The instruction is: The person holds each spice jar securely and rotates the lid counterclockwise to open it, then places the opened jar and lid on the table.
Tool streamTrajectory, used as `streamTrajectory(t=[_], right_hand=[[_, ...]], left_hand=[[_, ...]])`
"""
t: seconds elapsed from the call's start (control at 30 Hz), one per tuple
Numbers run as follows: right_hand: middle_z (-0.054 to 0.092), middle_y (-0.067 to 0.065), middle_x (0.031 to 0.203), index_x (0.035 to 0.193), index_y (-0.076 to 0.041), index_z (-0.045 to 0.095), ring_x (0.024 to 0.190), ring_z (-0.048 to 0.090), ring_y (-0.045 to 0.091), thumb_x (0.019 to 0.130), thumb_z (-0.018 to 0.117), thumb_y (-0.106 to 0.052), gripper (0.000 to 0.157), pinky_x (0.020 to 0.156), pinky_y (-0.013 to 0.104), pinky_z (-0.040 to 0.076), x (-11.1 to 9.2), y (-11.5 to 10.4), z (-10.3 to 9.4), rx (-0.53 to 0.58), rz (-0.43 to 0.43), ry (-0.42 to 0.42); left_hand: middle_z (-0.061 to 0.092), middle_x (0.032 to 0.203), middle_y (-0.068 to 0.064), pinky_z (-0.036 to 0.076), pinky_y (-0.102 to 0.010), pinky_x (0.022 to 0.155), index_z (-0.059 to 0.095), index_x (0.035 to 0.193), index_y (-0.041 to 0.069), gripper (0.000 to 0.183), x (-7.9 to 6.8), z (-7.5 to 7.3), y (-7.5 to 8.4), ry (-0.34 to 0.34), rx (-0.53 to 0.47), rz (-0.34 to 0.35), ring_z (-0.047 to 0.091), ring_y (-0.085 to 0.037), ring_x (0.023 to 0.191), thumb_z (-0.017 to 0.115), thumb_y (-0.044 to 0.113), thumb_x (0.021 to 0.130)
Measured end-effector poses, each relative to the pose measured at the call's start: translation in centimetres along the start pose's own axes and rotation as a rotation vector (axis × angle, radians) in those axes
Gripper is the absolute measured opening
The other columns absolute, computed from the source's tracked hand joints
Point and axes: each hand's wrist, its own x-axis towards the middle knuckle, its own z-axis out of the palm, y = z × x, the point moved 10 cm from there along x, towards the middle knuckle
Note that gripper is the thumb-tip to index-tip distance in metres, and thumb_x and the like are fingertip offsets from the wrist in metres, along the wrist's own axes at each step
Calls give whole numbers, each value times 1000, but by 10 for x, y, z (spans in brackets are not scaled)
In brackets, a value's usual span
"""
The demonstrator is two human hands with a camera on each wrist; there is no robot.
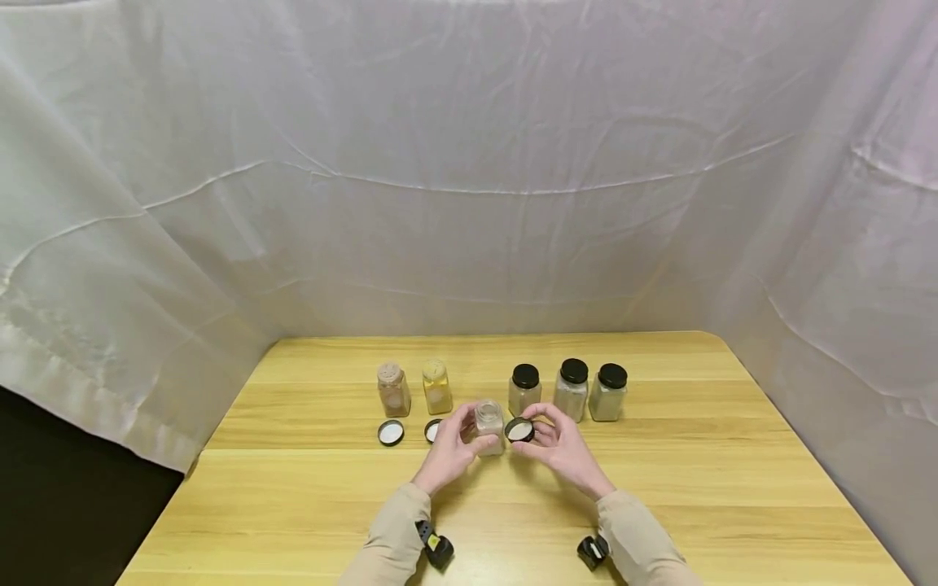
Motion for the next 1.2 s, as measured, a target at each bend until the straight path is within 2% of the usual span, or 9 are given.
streamTrajectory(t=[0.07,0.17,0.27,0.43,0.63,0.77,0.9,1.03,1.2], right_hand=[[50,32,138,126,7,50,128,59,42,81,78,0,53,109,31,52,0,5,2,-24,46,-23],[48,32,142,132,8,52,131,55,48,82,79,-3,58,110,38,51,0,10,5,-63,81,-58],[49,31,144,136,10,53,130,56,47,84,79,-6,60,109,36,51,2,14,8,-87,104,-89],[51,34,141,135,14,53,124,61,43,85,78,-5,59,104,29,55,7,19,14,-119,110,-119],[56,35,134,130,15,56,117,65,42,82,79,-1,56,100,32,58,15,21,25,-193,100,-163],[65,30,124,127,11,61,106,70,36,80,81,-3,53,93,34,61,21,23,30,-309,89,-183],[70,25,117,125,8,64,94,69,24,79,83,-6,51,84,28,60,27,26,34,-405,64,-196],[70,23,107,124,10,64,85,63,15,77,82,-2,51,75,19,56,32,32,37,-399,65,-207],[71,16,100,123,7,65,78,57,10,75,83,-1,52,68,16,52,37,35,40,-452,71,-197]], left_hand=[[63,133,-25,47,-48,112,52,136,-4,53,1,-3,-1,20,9,-1,60,-41,127,74,10,89],[60,137,-27,46,-48,113,49,140,-5,58,2,-6,-3,50,9,-14,57,-43,130,73,12,90],[55,141,-29,45,-48,114,44,145,-6,64,4,-9,-5,72,9,-33,54,-44,133,73,13,91],[47,147,-34,43,-50,115,36,149,-10,71,7,-13,-3,97,44,-46,50,-47,136,72,14,92],[44,148,-36,43,-52,114,33,149,-13,72,12,-18,-1,115,99,-41,48,-48,136,70,14,94],[43,150,-35,43,-50,115,31,150,-13,71,15,-20,-2,118,104,-69,46,-46,139,68,13,96],[42,150,-35,43,-51,115,29,151,-13,69,19,-22,-3,121,125,-83,46,-46,139,65,10,97],[41,151,-35,42,-50,116,27,152,-13,69,24,-24,-4,124,132,-109,45,-45,140,64,8,97],[42,151,-35,42,-51,116,27,153,-10,68,29,-25,-7,125,141,-149,46,-45,140,63,7,98]])
